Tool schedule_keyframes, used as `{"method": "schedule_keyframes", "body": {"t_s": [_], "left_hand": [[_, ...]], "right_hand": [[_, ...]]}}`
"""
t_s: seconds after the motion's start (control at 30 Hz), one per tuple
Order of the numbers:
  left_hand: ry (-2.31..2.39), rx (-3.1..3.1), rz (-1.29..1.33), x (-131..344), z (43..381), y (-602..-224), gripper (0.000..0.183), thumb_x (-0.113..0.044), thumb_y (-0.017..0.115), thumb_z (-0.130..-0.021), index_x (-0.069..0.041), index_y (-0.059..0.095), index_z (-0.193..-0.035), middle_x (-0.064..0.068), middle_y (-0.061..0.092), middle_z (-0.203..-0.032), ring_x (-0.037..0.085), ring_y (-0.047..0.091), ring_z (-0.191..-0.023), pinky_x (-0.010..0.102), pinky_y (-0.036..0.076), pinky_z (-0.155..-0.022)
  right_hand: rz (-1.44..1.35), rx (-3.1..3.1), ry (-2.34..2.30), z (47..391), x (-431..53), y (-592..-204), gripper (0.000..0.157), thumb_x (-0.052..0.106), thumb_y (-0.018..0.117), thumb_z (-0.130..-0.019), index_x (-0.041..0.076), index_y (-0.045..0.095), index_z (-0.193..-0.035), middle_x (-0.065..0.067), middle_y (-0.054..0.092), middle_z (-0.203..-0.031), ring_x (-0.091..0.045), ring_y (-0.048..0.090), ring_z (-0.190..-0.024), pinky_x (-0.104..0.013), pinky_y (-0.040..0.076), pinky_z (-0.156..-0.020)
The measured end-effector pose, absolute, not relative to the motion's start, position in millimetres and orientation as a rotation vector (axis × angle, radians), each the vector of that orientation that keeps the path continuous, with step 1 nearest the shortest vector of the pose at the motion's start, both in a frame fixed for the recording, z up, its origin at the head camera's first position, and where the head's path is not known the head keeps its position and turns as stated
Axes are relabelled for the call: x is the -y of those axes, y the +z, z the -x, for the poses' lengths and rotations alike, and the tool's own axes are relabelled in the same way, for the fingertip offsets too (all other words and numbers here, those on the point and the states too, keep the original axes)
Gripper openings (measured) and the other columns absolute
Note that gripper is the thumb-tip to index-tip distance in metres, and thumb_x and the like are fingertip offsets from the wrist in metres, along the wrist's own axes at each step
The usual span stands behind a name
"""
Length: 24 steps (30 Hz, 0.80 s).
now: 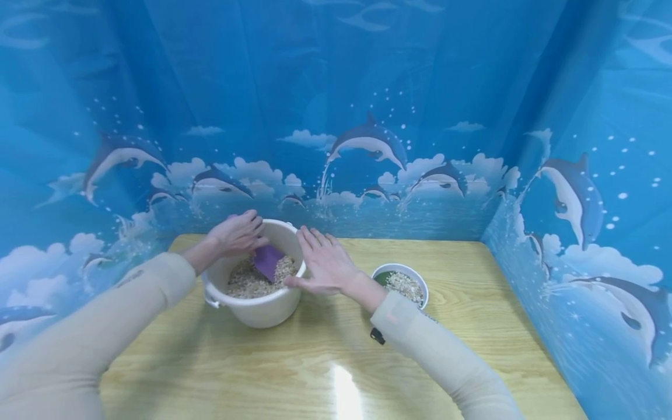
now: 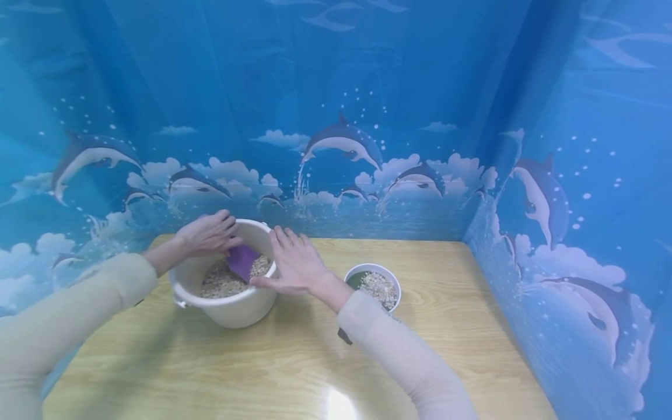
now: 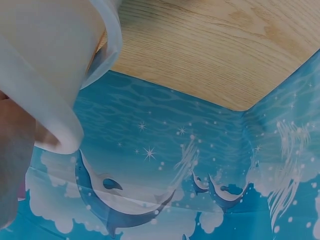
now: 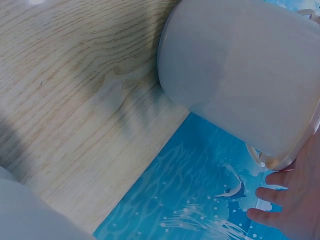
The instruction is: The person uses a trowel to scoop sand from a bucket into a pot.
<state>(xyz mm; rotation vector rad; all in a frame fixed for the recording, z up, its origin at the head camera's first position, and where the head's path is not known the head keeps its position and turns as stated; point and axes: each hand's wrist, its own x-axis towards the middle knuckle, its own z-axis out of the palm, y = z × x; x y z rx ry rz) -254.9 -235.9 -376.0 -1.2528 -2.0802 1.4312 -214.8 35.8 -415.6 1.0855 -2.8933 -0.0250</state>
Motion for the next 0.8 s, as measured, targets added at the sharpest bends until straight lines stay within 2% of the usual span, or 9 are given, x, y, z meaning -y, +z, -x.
{"method": "schedule_keyframes", "body": {"t_s": [0.07, 0.23, 0.4, 0.5, 0.57, 0.73, 0.8], "left_hand": [[1.442, 2.068, 1.258, 236.1, 254.9, -375.3, 0.048, -0.071, 0.044, -0.101, -0.024, 0.049, -0.110, 0.003, 0.058, -0.086, 0.020, 0.048, -0.077, 0.032, 0.037, -0.075], [1.439, 2.066, 1.288, 236.4, 256.2, -375.1, 0.047, -0.070, 0.043, -0.102, -0.023, 0.049, -0.110, 0.003, 0.059, -0.086, 0.020, 0.049, -0.077, 0.032, 0.036, -0.075], [1.449, 2.049, 1.323, 238.0, 258.5, -376.0, 0.032, -0.050, 0.064, -0.101, -0.024, 0.048, -0.113, 0.003, 0.059, -0.088, 0.020, 0.050, -0.078, 0.032, 0.037, -0.076], [1.453, 2.027, 1.331, 239.4, 260.0, -377.3, 0.034, -0.035, 0.074, -0.095, -0.024, 0.049, -0.114, 0.003, 0.059, -0.090, 0.019, 0.049, -0.078, 0.032, 0.037, -0.076], [1.448, 2.017, 1.330, 240.3, 260.2, -377.8, 0.036, -0.031, 0.077, -0.092, -0.025, 0.049, -0.115, 0.002, 0.058, -0.090, 0.018, 0.048, -0.078, 0.032, 0.037, -0.076], [1.424, 2.017, 1.361, 237.8, 258.8, -378.8, 0.039, -0.032, 0.078, -0.092, -0.027, 0.051, -0.119, 0.002, 0.062, -0.095, 0.018, 0.052, -0.080, 0.031, 0.039, -0.077], [1.416, 2.021, 1.382, 235.3, 257.9, -379.6, 0.037, -0.036, 0.075, -0.095, -0.028, 0.051, -0.121, 0.001, 0.064, -0.100, 0.018, 0.054, -0.083, 0.032, 0.040, -0.078]], "right_hand": [[-1.086, 2.892, -0.041, 214.8, -35.8, -415.5, 0.116, 0.091, 0.025, -0.093, 0.004, 0.007, -0.169, -0.016, 0.011, -0.178, -0.036, 0.024, -0.164, -0.057, 0.028, -0.130], [-1.081, 2.900, -0.002, 214.7, -35.3, -416.2, 0.114, 0.087, 0.034, -0.095, 0.004, 0.010, -0.168, -0.017, 0.012, -0.177, -0.037, 0.024, -0.164, -0.058, 0.027, -0.130], [-1.073, 2.908, 0.044, 214.3, -34.4, -417.0, 0.112, 0.082, 0.045, -0.095, 0.004, 0.011, -0.168, -0.016, 0.012, -0.177, -0.036, 0.023, -0.164, -0.058, 0.026, -0.130], [-1.073, 2.907, 0.047, 214.2, -34.2, -416.8, 0.112, 0.082, 0.045, -0.095, 0.004, 0.011, -0.168, -0.016, 0.012, -0.178, -0.036, 0.023, -0.164, -0.057, 0.026, -0.130], [-1.075, 2.902, 0.035, 214.3, -34.3, -416.5, 0.112, 0.083, 0.044, -0.095, 0.004, 0.011, -0.168, -0.016, 0.013, -0.177, -0.036, 0.024, -0.164, -0.057, 0.027, -0.130], [-1.079, 2.895, 0.009, 214.7, -34.4, -416.2, 0.113, 0.085, 0.039, -0.095, 0.004, 0.011, -0.168, -0.017, 0.014, -0.177, -0.037, 0.026, -0.163, -0.057, 0.028, -0.130], [-1.078, 2.895, 0.002, 215.1, -34.4, -416.2, 0.113, 0.086, 0.038, -0.095, 0.004, 0.011, -0.168, -0.017, 0.014, -0.177, -0.037, 0.026, -0.163, -0.057, 0.028, -0.130]]}}
